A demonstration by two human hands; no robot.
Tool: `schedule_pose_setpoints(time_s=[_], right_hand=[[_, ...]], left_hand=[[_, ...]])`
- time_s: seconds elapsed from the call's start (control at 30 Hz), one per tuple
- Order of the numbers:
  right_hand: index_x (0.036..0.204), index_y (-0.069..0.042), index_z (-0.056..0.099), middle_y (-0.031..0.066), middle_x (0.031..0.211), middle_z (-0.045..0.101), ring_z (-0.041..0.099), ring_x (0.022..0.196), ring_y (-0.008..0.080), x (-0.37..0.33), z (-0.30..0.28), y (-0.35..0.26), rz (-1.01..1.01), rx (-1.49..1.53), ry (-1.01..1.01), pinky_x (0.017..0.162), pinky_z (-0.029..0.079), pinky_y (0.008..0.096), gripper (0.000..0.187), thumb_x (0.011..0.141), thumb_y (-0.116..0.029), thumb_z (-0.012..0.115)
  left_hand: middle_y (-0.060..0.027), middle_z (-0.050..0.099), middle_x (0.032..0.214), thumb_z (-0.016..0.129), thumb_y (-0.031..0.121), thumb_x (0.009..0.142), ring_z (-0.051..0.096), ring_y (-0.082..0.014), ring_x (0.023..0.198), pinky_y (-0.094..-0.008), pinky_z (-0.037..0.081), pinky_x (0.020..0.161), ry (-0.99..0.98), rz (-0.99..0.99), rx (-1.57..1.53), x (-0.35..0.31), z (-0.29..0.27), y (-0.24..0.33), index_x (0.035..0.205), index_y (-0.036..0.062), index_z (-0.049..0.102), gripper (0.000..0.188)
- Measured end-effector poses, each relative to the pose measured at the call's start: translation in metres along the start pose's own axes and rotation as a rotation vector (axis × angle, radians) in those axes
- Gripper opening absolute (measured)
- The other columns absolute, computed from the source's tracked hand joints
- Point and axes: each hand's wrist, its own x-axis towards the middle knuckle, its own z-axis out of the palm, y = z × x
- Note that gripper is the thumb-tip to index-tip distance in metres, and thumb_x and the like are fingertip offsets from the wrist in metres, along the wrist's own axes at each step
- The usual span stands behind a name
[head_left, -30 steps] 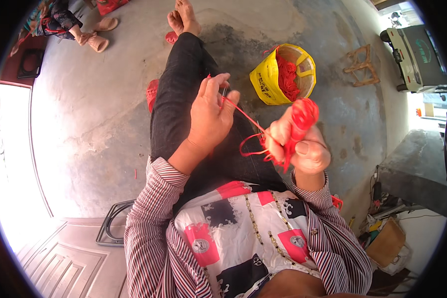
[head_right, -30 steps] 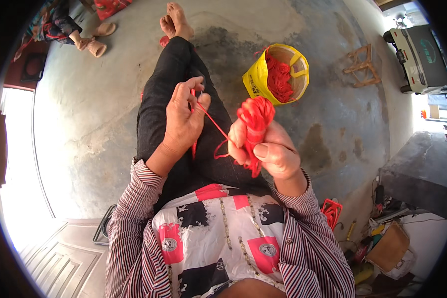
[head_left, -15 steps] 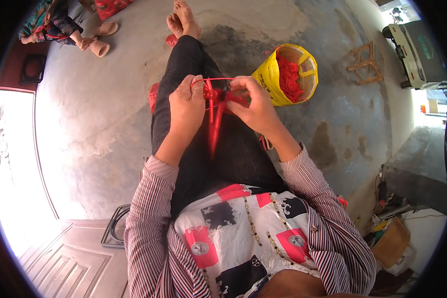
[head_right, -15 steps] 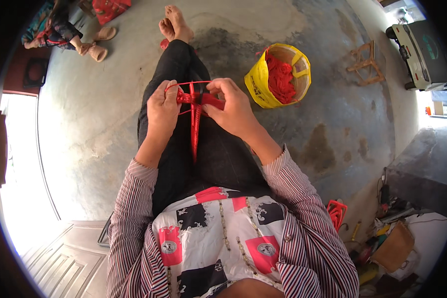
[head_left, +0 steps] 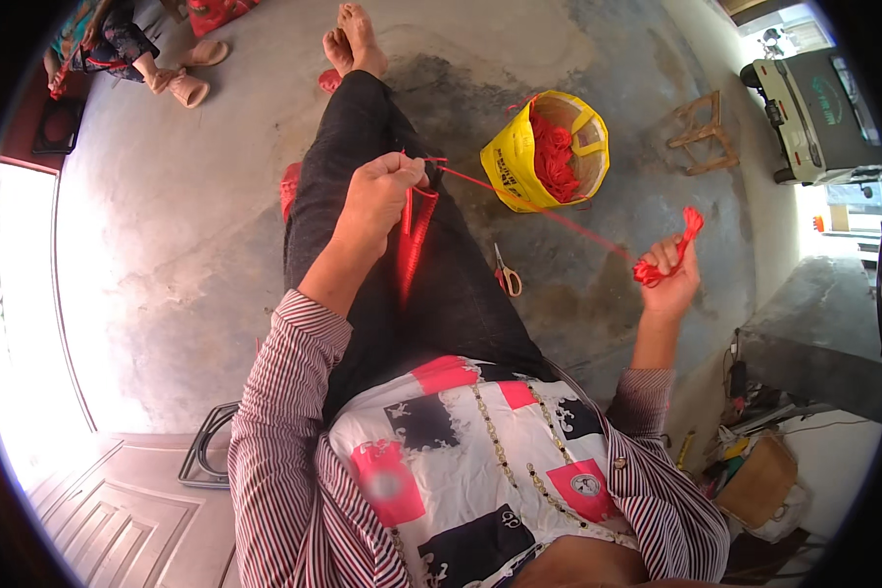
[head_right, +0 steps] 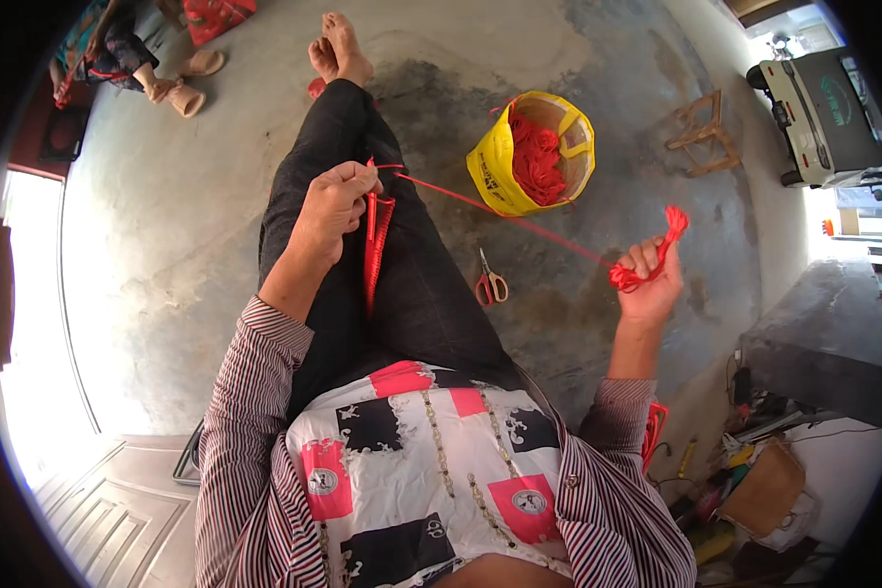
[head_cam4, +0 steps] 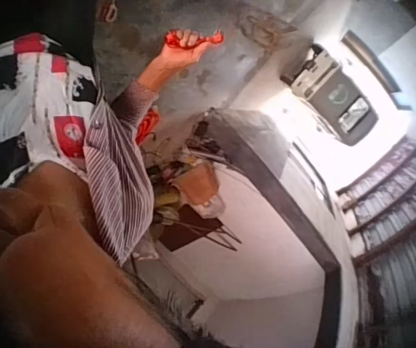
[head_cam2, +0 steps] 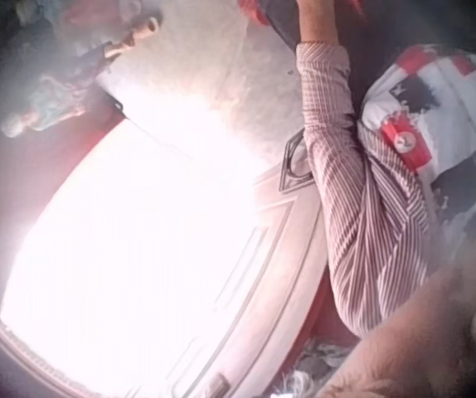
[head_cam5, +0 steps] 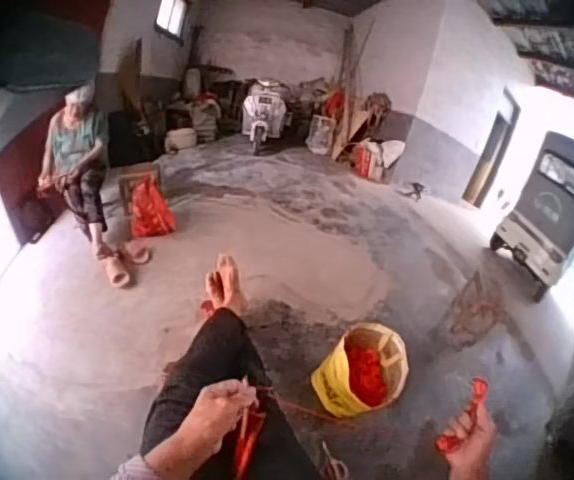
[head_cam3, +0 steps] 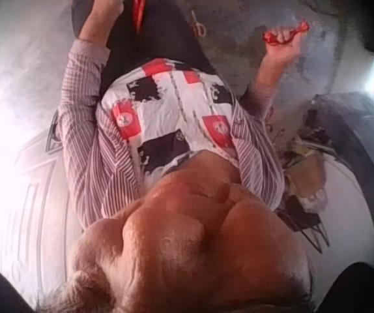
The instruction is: Wrapping a red cord around a black curved handle for furniture manufacturing.
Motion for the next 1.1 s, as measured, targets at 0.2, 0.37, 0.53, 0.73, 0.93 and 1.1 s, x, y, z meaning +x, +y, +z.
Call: schedule_pose_setpoints(time_s=[0.2, 0.37, 0.53, 0.73, 0.93, 1.1], right_hand=[[0.081, -0.015, 0.051, -0.0065, 0.057, 0.035, 0.035, 0.047, 0.0063, 0.002, 0.041, 0.102, 0.330, -0.012, -0.129, 0.048, 0.031, 0.0236, 0.017, 0.096, -0.021, 0.055], [0.092, -0.009, 0.057, -0.0033, 0.066, 0.048, 0.045, 0.054, 0.0069, -0.010, 0.127, 0.179, 0.553, -0.477, -0.313, 0.052, 0.039, 0.0233, 0.017, 0.096, -0.026, 0.057], [0.088, -0.008, 0.055, -0.0027, 0.061, 0.047, 0.042, 0.049, 0.0065, -0.005, 0.111, 0.163, 0.547, -0.394, -0.349, 0.047, 0.033, 0.0229, 0.013, 0.093, -0.018, 0.061], [0.080, -0.008, 0.053, -0.0021, 0.055, 0.044, 0.039, 0.045, 0.0069, -0.053, 0.094, 0.134, 0.461, -0.517, -0.383, 0.045, 0.031, 0.0234, 0.013, 0.091, -0.011, 0.060], [0.079, -0.008, 0.053, -0.0028, 0.053, 0.042, 0.039, 0.043, 0.0075, -0.060, 0.056, 0.144, 0.522, -0.412, -0.349, 0.043, 0.030, 0.0234, 0.014, 0.091, -0.008, 0.059], [0.097, -0.005, 0.056, -0.0009, 0.060, 0.046, 0.041, 0.045, 0.0081, -0.031, 0.047, 0.143, 0.577, -0.388, -0.055, 0.042, 0.032, 0.0223, 0.008, 0.092, -0.010, 0.059]], left_hand=[[0.0075, 0.043, 0.063, 0.062, 0.017, 0.090, 0.034, -0.0018, 0.052, -0.0196, 0.023, 0.046, -0.019, 0.024, 0.036, 0.007, 0.004, -0.007, 0.081, 0.0076, 0.058, 0.013], [0.0066, 0.044, 0.066, 0.060, 0.018, 0.087, 0.039, -0.0033, 0.057, -0.0200, 0.026, 0.049, -0.046, -0.020, 0.096, 0.008, -0.002, -0.007, 0.082, 0.0088, 0.059, 0.011], [-0.0043, 0.063, 0.076, 0.055, 0.017, 0.085, 0.043, -0.0065, 0.056, -0.0203, 0.027, 0.049, -0.107, -0.119, -0.121, 0.005, -0.007, -0.006, 0.083, 0.0093, 0.057, 0.008], [-0.0096, 0.064, 0.073, 0.055, 0.018, 0.082, 0.039, -0.0088, 0.044, -0.0216, 0.022, 0.041, -0.144, -0.215, -0.106, 0.024, -0.002, -0.014, 0.082, 0.0102, 0.055, 0.007], [-0.0070, 0.061, 0.070, 0.059, 0.018, 0.081, 0.032, -0.0080, 0.043, -0.0230, 0.021, 0.040, -0.038, -0.343, -0.282, 0.023, -0.005, -0.023, 0.083, 0.0109, 0.054, 0.009], [-0.0052, 0.058, 0.073, 0.060, 0.016, 0.084, 0.044, -0.0093, 0.055, -0.0217, 0.033, 0.050, -0.089, -0.217, -0.362, 0.005, -0.003, -0.026, 0.086, 0.0071, 0.057, 0.010]])
